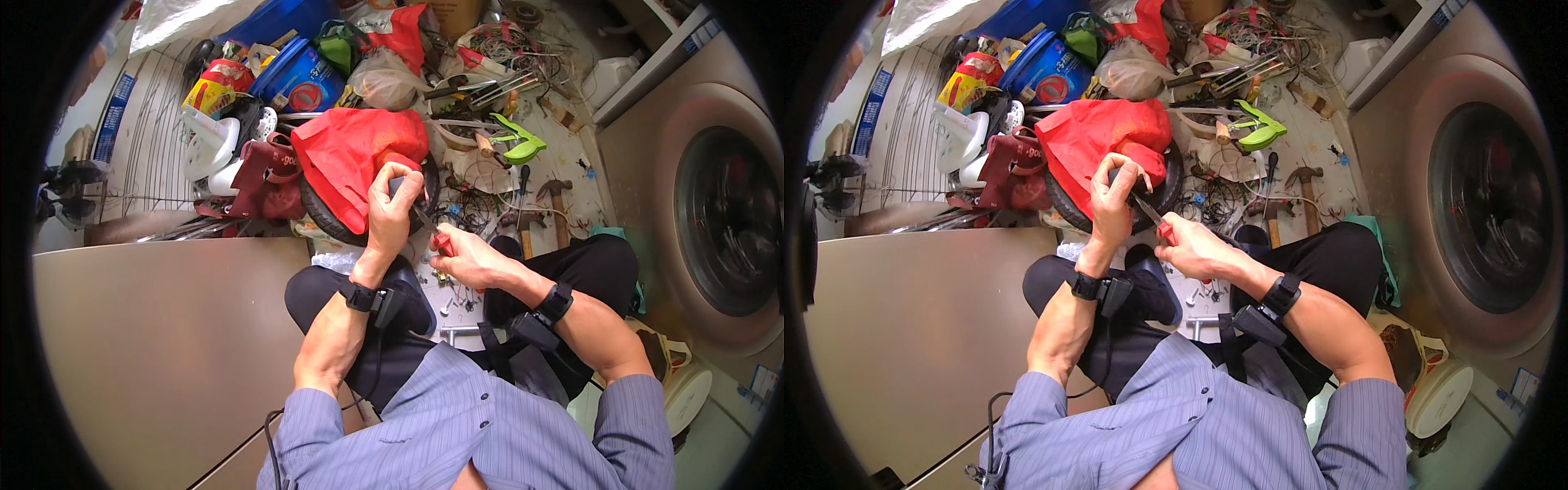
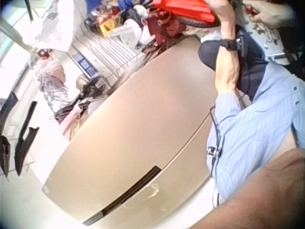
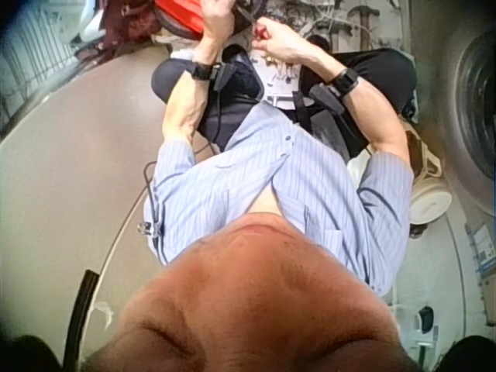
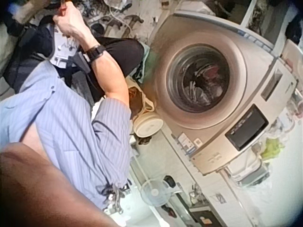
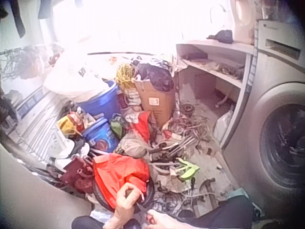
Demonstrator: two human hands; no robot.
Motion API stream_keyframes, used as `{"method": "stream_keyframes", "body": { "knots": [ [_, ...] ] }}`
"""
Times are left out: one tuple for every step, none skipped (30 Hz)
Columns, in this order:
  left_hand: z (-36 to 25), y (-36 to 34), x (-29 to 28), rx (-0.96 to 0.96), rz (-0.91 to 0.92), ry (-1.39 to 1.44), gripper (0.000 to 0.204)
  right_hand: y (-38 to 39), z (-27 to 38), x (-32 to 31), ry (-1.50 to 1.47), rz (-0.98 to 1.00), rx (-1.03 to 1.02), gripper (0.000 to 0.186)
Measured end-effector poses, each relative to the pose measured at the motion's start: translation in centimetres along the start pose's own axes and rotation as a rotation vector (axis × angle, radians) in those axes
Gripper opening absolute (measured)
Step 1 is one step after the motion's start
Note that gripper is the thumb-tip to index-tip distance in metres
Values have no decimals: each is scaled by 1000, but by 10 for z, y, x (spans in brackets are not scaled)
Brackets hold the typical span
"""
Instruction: The person uses pliers and a hammer to manipulate a small circuit board and its plastic housing while sitting on the floor.
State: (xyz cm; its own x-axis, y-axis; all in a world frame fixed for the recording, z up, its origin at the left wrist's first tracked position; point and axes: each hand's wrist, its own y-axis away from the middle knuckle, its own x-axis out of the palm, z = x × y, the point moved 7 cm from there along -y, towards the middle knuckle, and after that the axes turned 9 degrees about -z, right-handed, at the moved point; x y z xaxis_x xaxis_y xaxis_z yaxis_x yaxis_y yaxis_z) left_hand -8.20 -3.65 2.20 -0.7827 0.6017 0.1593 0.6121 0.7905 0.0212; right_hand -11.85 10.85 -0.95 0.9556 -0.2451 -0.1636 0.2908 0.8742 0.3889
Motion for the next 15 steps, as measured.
{"method": "stream_keyframes", "body": {
  "knots": [
    [0, 0, 0, -3, -29, 2, 20, -1, -1, 1, 1, -2, 2, 31],
    [1, 0, -2, -6, -57, 4, 19, -2, -1, -1, 139, -61, -24, 29],
    [2, 0, -2, -7, -56, 4, 19, -3, 2, -3, 276, -120, -51, 27],
    [4, -1, -4, -8, -65, 18, 19, -3, 6, -4, 328, -163, -97, 22],
    [6, -2, -6, -9, -74, 31, 19, -4, 4, -4, 327, -164, -95, 22],
    [5, -4, -8, -4, -87, 46, 19, -6, 7, -4, 346, -208, -151, 21],
    [5, -6, -8, -3, -86, 40, 19, -7, 9, -4, 364, -253, -207, 19],
    [5, -8, -7, -12, -100, 67, 19, -9, 9, -5, 405, -298, -248, 18],
    [6, -9, -7, -22, -118, 98, 20, -11, 11, -8, 381, -333, -287, 17],
    [4, -12, -9, 9, -117, 58, 20, -12, 12, -7, 379, -338, -299, 16],
    [3, -14, -11, 10, -119, 57, 20, -13, 14, -6, 376, -344, -310, 16],
    [-1, -16, -11, 22, -140, 59, 21, -15, 13, -6, 379, -346, -311, 16],
    [-4, -17, -11, 33, -160, 60, 22, -19, 11, -6, 391, -361, -301, 17],
    [-2, -18, -10, 40, -163, 53, 21, -20, 10, -7, 403, -376, -291, 18],
    [2, -20, -13, 44, -166, 53, 21, -19, 14, -6, 404, -375, -295, 18]
  ]
}}
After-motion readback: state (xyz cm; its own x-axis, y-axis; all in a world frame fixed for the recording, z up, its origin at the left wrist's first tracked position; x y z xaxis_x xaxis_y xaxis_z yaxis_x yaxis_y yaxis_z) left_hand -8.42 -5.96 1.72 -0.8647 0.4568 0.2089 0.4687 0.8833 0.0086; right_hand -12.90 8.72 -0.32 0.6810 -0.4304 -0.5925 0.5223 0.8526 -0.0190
